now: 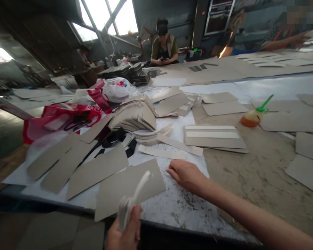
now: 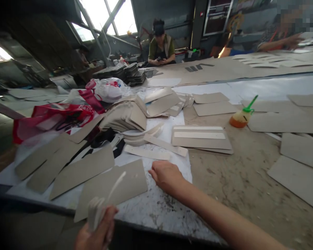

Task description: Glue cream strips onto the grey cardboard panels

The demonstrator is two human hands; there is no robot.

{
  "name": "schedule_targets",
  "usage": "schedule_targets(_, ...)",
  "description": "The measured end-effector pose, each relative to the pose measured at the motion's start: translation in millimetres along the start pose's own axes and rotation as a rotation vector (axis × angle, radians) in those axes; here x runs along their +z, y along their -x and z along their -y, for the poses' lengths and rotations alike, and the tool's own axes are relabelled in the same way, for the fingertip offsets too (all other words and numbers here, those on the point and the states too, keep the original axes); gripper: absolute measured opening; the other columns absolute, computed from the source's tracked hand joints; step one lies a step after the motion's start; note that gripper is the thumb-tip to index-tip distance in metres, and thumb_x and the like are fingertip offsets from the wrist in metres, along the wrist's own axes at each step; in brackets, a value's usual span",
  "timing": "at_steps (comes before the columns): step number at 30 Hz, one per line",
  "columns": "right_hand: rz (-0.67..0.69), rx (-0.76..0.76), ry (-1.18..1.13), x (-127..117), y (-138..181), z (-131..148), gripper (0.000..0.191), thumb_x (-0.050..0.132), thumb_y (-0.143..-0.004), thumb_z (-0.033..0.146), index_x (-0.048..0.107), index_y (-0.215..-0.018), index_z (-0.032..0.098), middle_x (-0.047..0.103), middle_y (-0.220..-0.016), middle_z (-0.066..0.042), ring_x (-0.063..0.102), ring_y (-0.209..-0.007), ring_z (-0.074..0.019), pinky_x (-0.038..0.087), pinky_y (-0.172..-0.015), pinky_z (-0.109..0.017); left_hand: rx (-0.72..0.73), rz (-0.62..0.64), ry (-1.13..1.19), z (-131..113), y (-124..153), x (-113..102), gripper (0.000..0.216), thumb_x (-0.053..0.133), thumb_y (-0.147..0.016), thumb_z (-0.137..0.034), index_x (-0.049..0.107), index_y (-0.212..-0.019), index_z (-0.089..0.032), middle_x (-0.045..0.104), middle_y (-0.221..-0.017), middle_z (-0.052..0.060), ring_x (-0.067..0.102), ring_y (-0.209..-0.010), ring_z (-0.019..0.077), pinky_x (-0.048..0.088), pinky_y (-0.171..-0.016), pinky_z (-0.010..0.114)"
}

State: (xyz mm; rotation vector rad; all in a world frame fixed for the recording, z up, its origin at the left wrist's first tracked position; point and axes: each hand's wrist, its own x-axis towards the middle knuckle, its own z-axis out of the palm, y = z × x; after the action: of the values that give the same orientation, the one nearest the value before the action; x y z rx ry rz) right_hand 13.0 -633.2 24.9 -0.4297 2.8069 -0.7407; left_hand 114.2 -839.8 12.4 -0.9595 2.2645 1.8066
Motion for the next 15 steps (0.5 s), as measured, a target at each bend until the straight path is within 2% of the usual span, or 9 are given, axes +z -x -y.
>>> schedule_targets(2,0.021,0.064,0.087,12,-4,21,0.023,0.051,-0.087,0.037,0.06,-0.089,0.017,0.064,-0.09,-0.01,0.058,-0.084,-0.0236,0.039,-0.068,-0.031,0.024,-0.388,-0.168,7,-20,-41,0.054,0.059,-0.059,-0.069,0.058,-0.081,-0.019,0.051,-0.053,-0.003,0.048,-0.049,0.0146,0.037,-0.049,0.027)
schedule_targets(4,0.03,0.111,0.137,19,-6,35,0.029,0.058,-0.083,0.04,0.059,-0.096,0.014,0.063,-0.097,-0.012,0.057,-0.091,-0.0264,0.041,-0.07,-0.032,0.014,-0.549,-0.358,17,-40,-75,0.054,0.061,-0.06,-0.064,0.058,-0.093,-0.021,0.059,-0.068,0.0,0.056,-0.062,0.0201,0.041,-0.055,0.031)
schedule_targets(5,0.035,0.125,0.149,22,-5,41,0.033,0.061,-0.08,0.041,0.058,-0.098,0.013,0.062,-0.099,-0.013,0.056,-0.093,-0.0274,0.041,-0.072,-0.033,0.013,-0.551,-0.367,23,-48,-87,0.054,0.061,-0.06,-0.063,0.057,-0.094,-0.021,0.059,-0.068,0.001,0.056,-0.062,0.021,0.041,-0.054,0.032)
schedule_targets(6,0.041,0.135,0.154,23,-5,45,0.036,0.064,-0.078,0.041,0.057,-0.099,0.012,0.062,-0.101,-0.014,0.056,-0.095,-0.0279,0.041,-0.074,-0.033,-0.011,-0.489,-0.323,29,-55,-95,0.053,0.062,-0.06,-0.062,0.058,-0.092,-0.02,0.058,-0.065,0.0,0.056,-0.059,0.021,0.042,-0.053,0.032)
schedule_targets(8,0.052,0.154,0.15,25,-5,51,0.038,0.066,-0.076,0.04,0.057,-0.1,0.011,0.061,-0.101,-0.014,0.055,-0.097,-0.028,0.041,-0.075,-0.033,-0.048,-0.412,-0.162,40,-64,-100,0.05,0.066,-0.059,-0.058,0.058,-0.089,-0.019,0.055,-0.056,-0.002,0.054,-0.052,0.0184,0.042,-0.049,0.03)
schedule_targets(11,0.067,0.192,0.125,27,-6,53,0.036,0.066,-0.075,0.04,0.056,-0.097,0.013,0.061,-0.099,-0.013,0.055,-0.094,-0.0272,0.041,-0.072,-0.032,-0.061,-0.386,0.047,50,-66,-92,0.046,0.07,-0.056,-0.051,0.058,-0.086,-0.019,0.053,-0.052,-0.004,0.05,-0.048,0.0141,0.041,-0.045,0.025)
schedule_targets(15,0.064,0.216,0.064,27,1,49,0.024,0.063,-0.077,0.034,0.056,-0.091,0.016,0.062,-0.097,-0.011,0.056,-0.09,-0.0243,0.039,-0.069,-0.029,-0.045,-0.338,0.148,49,-52,-78,0.043,0.072,-0.055,-0.048,0.058,-0.082,-0.018,0.051,-0.052,-0.005,0.048,-0.047,0.0112,0.039,-0.043,0.023)
